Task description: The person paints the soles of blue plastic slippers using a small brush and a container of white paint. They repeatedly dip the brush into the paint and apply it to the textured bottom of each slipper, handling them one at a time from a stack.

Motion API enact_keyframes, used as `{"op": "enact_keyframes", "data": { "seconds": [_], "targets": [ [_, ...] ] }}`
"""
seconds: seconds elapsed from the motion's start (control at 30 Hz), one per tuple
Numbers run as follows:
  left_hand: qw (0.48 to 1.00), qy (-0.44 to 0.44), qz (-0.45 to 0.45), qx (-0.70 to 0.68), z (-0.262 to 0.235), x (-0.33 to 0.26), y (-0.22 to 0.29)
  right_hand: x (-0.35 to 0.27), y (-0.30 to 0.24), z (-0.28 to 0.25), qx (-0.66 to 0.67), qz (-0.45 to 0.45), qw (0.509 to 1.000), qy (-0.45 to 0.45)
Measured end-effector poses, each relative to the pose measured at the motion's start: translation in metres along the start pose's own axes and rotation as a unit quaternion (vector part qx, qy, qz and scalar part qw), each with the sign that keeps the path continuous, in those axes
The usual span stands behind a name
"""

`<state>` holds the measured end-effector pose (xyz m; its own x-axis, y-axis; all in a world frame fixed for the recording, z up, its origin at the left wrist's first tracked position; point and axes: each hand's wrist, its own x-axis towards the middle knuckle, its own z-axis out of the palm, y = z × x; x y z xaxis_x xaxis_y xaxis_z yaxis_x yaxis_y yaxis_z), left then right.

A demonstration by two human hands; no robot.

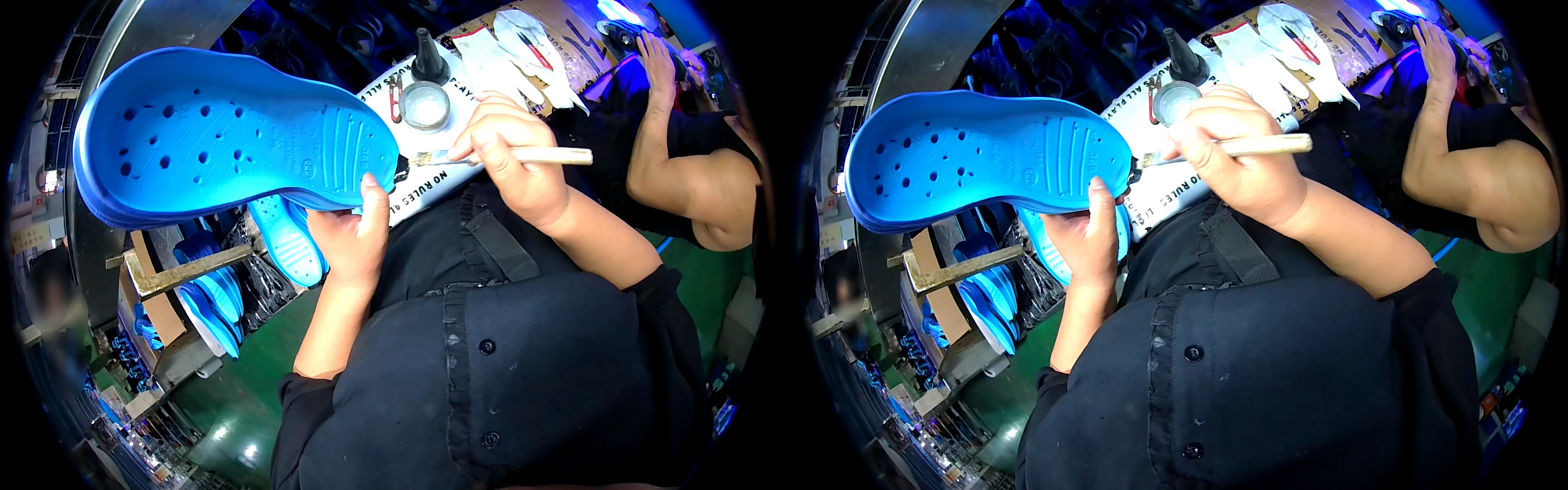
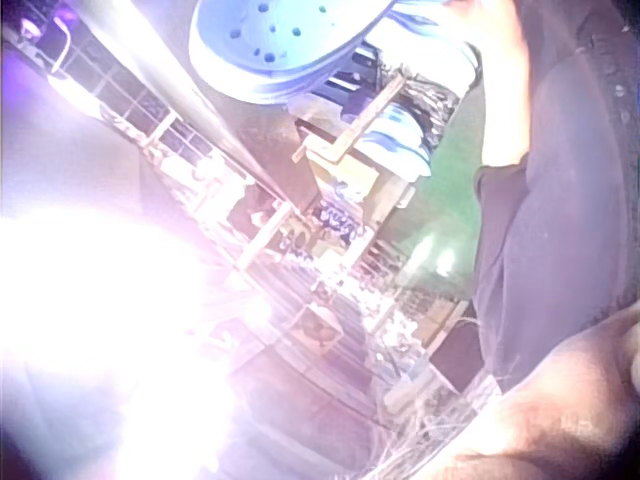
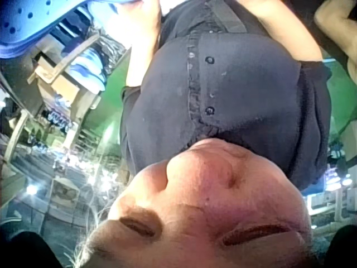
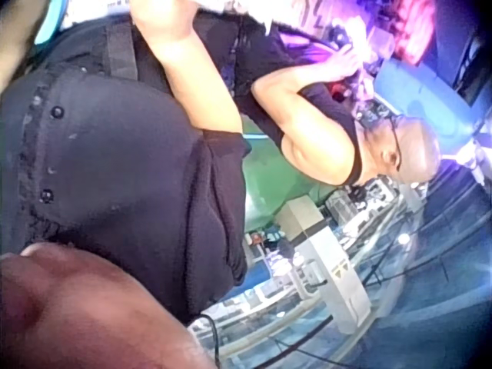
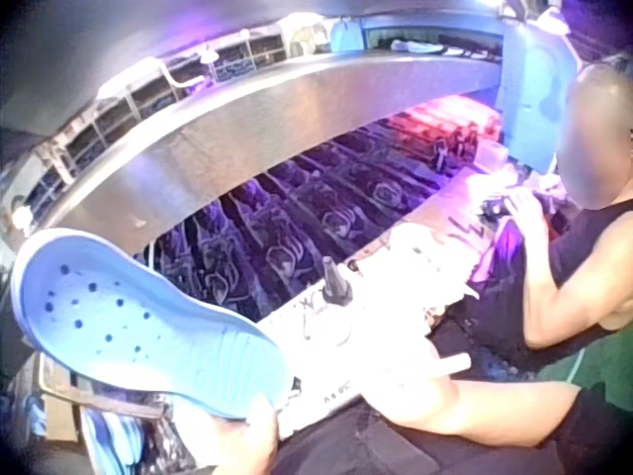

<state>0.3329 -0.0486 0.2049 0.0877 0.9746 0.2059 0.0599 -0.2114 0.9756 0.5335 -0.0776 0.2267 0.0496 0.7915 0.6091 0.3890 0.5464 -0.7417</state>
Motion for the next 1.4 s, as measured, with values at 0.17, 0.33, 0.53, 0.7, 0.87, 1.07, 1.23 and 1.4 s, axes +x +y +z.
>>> {"op": "enact_keyframes", "data": {
  "seconds": [0.17,0.33,0.53,0.7,0.87,1.07,1.23,1.4],
  "targets": [
    [0.999,-0.018,0.038,0.021,0.003,0.001,0.003,0.004,0.002,0.004,-0.067,-0.031,0.995,-0.069],
    [0.998,-0.009,0.046,0.047,-0.001,0.006,0.006,0.003,0.008,-0.022,-0.1,-0.061,0.993,-0.034],
    [0.995,0.026,0.08,0.06,-0.017,0.033,0.068,-0.014,0.022,-0.055,-0.116,-0.003,0.993,0.027],
    [0.895,-0.371,-0.167,-0.185,-0.002,0.05,0.141,-0.038,0.021,-0.079,-0.118,0.026,0.988,0.098],
    [0.843,-0.503,-0.143,-0.128,0.123,0.099,0.158,-0.064,0.026,-0.104,-0.115,0.063,0.981,0.144],
    [0.799,-0.389,-0.185,-0.419,0.282,0.174,0.224,-0.074,0.024,-0.13,-0.117,0.06,0.975,0.18],
    [0.637,-0.665,-0.196,-0.337,0.231,0.112,0.173,-0.09,0.042,-0.14,-0.097,0.123,0.971,0.181],
    [0.869,-0.434,-0.22,-0.095,0.104,0.099,0.069,-0.074,0.055,-0.127,-0.088,0.077,0.977,0.179]
  ]
}}
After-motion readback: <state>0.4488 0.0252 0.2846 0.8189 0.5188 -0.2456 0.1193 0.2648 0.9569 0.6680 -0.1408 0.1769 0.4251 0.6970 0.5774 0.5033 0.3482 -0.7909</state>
